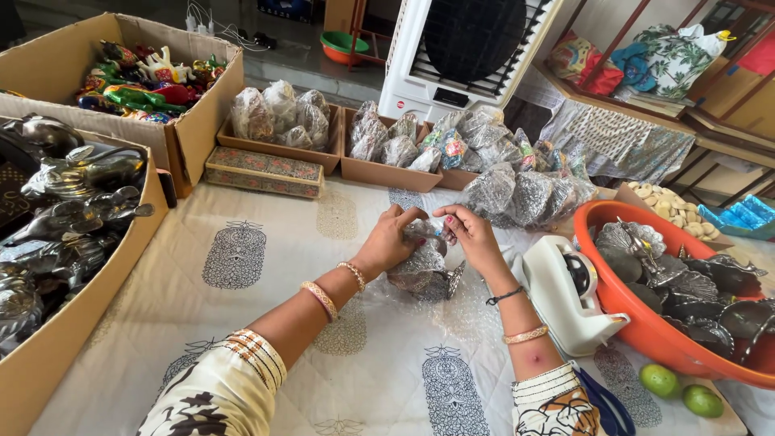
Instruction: The person is wrapping small metallic bowl-shaped ornaments and other decorative items in bubble wrap and securing them with tape.
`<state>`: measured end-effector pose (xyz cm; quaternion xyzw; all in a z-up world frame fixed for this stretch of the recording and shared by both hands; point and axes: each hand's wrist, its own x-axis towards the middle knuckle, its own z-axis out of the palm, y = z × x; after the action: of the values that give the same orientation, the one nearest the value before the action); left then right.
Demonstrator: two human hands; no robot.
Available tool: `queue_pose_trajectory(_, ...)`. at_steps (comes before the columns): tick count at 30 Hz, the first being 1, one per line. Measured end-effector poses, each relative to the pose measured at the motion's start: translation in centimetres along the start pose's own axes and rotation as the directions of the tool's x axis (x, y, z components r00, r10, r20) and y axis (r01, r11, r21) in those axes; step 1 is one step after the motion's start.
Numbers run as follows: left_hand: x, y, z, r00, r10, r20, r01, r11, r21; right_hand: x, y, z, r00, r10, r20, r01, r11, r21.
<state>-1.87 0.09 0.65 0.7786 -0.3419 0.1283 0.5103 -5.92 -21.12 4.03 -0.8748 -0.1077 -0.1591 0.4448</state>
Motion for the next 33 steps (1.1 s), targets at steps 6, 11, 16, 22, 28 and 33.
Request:
queue_pose_trajectory(6,-0.5,0.3,0.1,0.999,0.016,-0.041,-0.016,1.0,-0.006,-0.7,-3.5,-0.7,0.961,-0.246,0.128,0.25,0.968,-0.016)
queue_pose_trajectory(11,-0.7,1.1,-0.1,0.999,0.004,-0.054,-0.005,1.0,-0.005,-0.6,-1.9,0.2,0.97,-0.236,0.055,0.242,0.932,-0.269)
queue_pose_trajectory(16,-0.9,1.3,0.2,0.998,-0.024,-0.064,0.023,1.0,-0.014,-0.8,-2.4,0.4,0.949,-0.315,0.022,0.308,0.908,-0.283)
queue_pose_trajectory(22,-0.6,1.4,0.2,0.997,-0.05,-0.052,0.051,0.998,0.027,-1.2,-4.6,0.0,0.963,-0.228,0.144,0.263,0.915,-0.306)
queue_pose_trajectory(28,-0.3,-0.1,0.2,0.999,-0.006,-0.037,0.003,0.997,-0.077,-1.2,-4.1,0.2,0.969,-0.188,0.159,0.231,0.917,-0.325)
queue_pose_trajectory(33,0.0,-1.1,-0.6,0.928,0.373,0.003,-0.373,0.928,0.002,-1.5,-4.5,0.4,0.945,-0.302,0.13,0.328,0.879,-0.347)
